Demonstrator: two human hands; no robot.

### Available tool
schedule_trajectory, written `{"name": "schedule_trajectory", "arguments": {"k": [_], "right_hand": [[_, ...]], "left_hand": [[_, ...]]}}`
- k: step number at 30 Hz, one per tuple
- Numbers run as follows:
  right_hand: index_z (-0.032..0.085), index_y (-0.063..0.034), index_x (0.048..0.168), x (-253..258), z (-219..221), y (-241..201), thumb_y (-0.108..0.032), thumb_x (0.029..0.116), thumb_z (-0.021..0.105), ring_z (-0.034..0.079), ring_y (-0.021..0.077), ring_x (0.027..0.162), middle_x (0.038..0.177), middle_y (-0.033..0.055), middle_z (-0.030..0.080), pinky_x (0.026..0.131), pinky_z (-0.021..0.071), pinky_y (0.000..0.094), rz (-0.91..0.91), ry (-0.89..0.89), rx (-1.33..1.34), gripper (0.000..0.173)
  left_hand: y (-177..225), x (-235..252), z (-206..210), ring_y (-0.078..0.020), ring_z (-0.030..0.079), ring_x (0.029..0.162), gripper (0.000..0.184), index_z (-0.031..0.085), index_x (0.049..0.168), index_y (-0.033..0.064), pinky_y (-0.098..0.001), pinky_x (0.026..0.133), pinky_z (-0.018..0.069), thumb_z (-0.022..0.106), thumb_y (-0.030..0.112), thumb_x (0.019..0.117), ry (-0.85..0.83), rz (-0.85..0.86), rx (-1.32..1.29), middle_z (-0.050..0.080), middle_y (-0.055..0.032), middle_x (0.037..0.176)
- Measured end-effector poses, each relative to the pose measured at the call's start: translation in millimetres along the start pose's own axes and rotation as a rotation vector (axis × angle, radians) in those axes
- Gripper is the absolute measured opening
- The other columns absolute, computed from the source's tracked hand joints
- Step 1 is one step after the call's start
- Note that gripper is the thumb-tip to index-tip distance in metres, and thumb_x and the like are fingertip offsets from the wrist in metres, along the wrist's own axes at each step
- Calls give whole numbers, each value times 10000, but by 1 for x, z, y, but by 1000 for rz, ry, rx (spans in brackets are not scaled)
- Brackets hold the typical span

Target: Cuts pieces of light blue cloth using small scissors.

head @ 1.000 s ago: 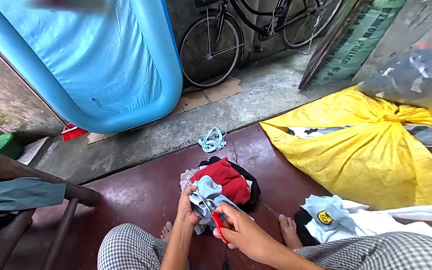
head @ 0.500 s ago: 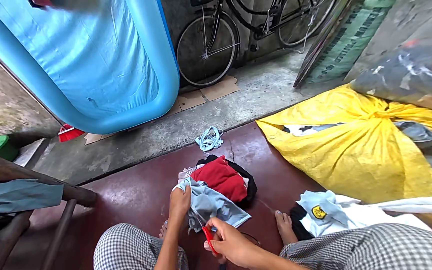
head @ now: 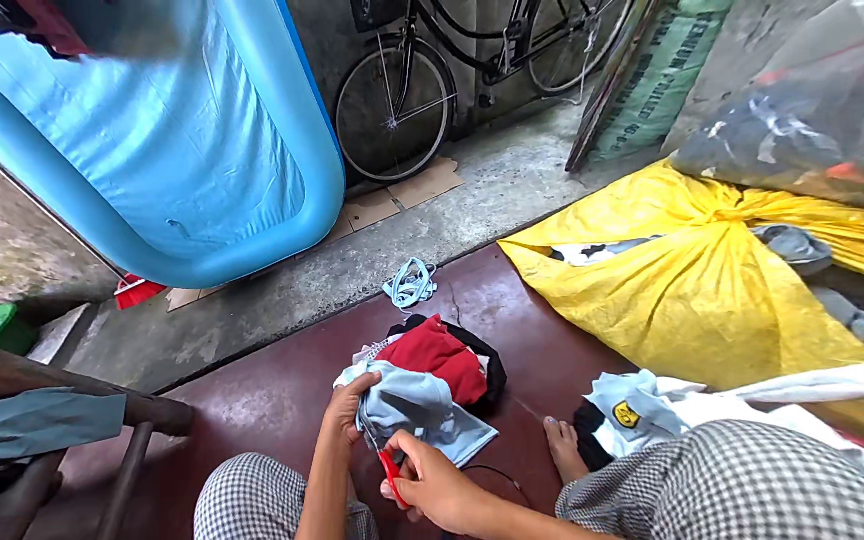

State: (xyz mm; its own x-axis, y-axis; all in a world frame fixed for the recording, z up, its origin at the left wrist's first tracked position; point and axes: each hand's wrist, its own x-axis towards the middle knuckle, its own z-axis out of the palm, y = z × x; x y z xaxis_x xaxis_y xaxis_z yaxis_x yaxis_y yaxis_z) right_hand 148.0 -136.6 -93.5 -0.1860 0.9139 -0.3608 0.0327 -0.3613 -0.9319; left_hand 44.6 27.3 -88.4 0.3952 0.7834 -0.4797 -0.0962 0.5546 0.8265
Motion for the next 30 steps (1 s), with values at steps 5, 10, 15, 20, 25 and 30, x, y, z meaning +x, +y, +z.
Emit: {"name": "schedule_trajectory", "arguments": {"k": [5, 10, 15, 20, 25, 30], "right_hand": [[490, -65, 1293, -1, 5, 17, -197, 959, 693, 675, 227, 724, 950, 120, 655, 650, 590, 413, 118, 16, 79, 412], [484, -73, 1299, 7, 6, 23, -223, 956, 699, 657, 210, 716, 949, 114, 644, 651, 573, 396, 158, 25, 68, 432], [483, -76, 1286, 10, 4, 22, -209, 954, 705, 661, 209, 720, 961, 111, 650, 650, 575, 398, 160, 15, 82, 421], [477, -94, 1281, 6, 8, 22, -188, 960, 689, 657, 203, 694, 927, 98, 660, 634, 571, 392, 166, -15, 82, 396], [480, -97, 1320, 0, 6, 14, -223, 962, 678, 652, 219, 704, 949, 116, 656, 627, 562, 405, 57, 23, 46, 428], [492, -92, 1347, -12, -9, -26, -227, 963, 676, 684, 220, 750, 912, 96, 654, 685, 604, 417, -84, 106, 97, 446]], "left_hand": [[-24, 25, -15, -300, 697, 1010, 401, 672, 1168, -21, -528, 920, 550, 740, 245, 876, 175, 102, 916, 714, -186, 1068], [-37, 34, -19, -300, 696, 1033, 455, 651, 1190, -53, -505, 955, 545, 806, 228, 868, 276, 177, 815, 711, -207, 1088], [-47, 40, -23, -283, 724, 927, 486, 594, 1222, -103, -446, 859, 607, 832, 43, 825, 302, 164, 345, 713, -231, 1047], [-46, 34, -16, -256, 712, 861, 358, 605, 1170, 8, -451, 768, 604, 433, 308, 1077, -56, -209, -211, 709, -170, 956], [-21, 14, 6, -256, 731, 872, 464, 627, 1160, 32, -439, 766, 624, 401, 429, 1082, -244, -90, -435, 726, -172, 964], [39, -12, 27, -238, 725, 834, 205, 626, 1183, 12, -421, 751, 621, 593, 112, 1008, -71, 180, -175, 724, -170, 966]]}}
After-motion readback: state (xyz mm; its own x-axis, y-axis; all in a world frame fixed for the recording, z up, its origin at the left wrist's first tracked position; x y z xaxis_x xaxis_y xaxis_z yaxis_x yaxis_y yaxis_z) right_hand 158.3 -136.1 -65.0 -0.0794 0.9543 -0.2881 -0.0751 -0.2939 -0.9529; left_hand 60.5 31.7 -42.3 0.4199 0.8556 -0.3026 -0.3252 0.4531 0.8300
